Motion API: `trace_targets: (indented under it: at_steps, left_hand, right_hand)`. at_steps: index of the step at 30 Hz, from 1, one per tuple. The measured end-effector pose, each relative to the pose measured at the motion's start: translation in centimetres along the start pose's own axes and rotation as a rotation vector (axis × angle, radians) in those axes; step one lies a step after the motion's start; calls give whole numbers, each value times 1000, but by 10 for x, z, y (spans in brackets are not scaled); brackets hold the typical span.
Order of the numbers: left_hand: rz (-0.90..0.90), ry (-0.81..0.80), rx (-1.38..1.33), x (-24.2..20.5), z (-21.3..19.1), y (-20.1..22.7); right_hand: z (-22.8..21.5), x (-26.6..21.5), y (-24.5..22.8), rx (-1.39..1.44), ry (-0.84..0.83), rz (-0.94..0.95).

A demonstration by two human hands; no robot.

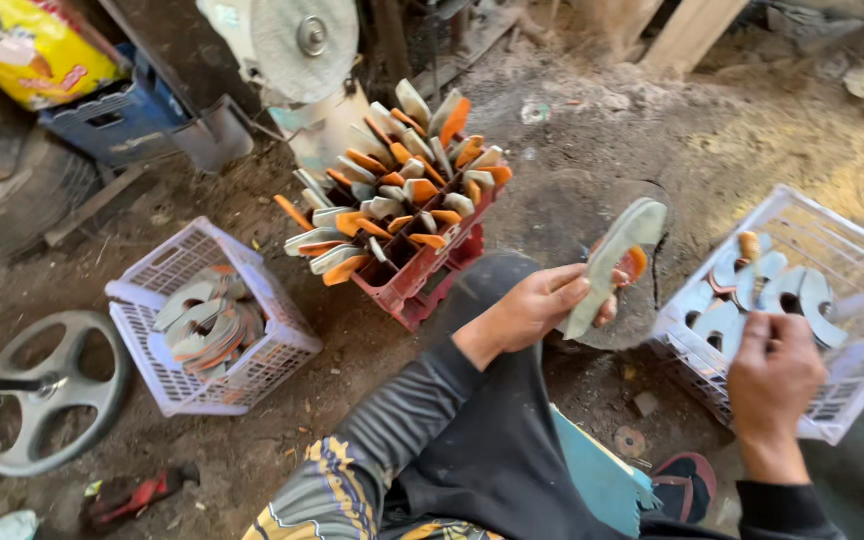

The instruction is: The person sits on the ground and uses a brush to apply a reddish-brown liquid to curved, blade-like objects. They repeatedly dip the brush into a small container and coat each object before placing it into a red crate.

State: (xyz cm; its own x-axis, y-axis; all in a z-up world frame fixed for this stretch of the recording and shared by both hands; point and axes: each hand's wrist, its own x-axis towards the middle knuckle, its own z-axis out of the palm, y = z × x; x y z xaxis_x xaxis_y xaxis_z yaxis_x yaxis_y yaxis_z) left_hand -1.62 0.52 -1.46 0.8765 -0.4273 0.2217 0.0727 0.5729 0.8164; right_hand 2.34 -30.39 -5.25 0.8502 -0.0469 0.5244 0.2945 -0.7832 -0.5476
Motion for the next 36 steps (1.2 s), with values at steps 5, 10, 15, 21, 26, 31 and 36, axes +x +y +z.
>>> trace_targets:
  at_steps: [5,10,15,21,26,31,36]
  left_hand:
    - [87,337,197,-95,-19,49]
    - [-49,711,336,-195,-52,70]
    - [-129,972,326,-241,-97,47]
    - [-269,1076,293,-243,-151,32]
    - [-315,1140,137,-235,-179,28]
    - [-340,1224,56,-228,-193,19]
    - [-315,1241,11,-226,-202,12]
  right_hand:
    - [2,-18,21,59,-77,40]
    - [4,-28,11,-12,-142,-6]
    - [1,-29,1,-24,-182,-6]
    - [2,-31,-5,-40,-192,-20]
    - [2,-31,-7,-61,-213,-8]
    - [4,-29,-8,-65,-231,-16]
    - [4,-29,-10,-66,-235,-35]
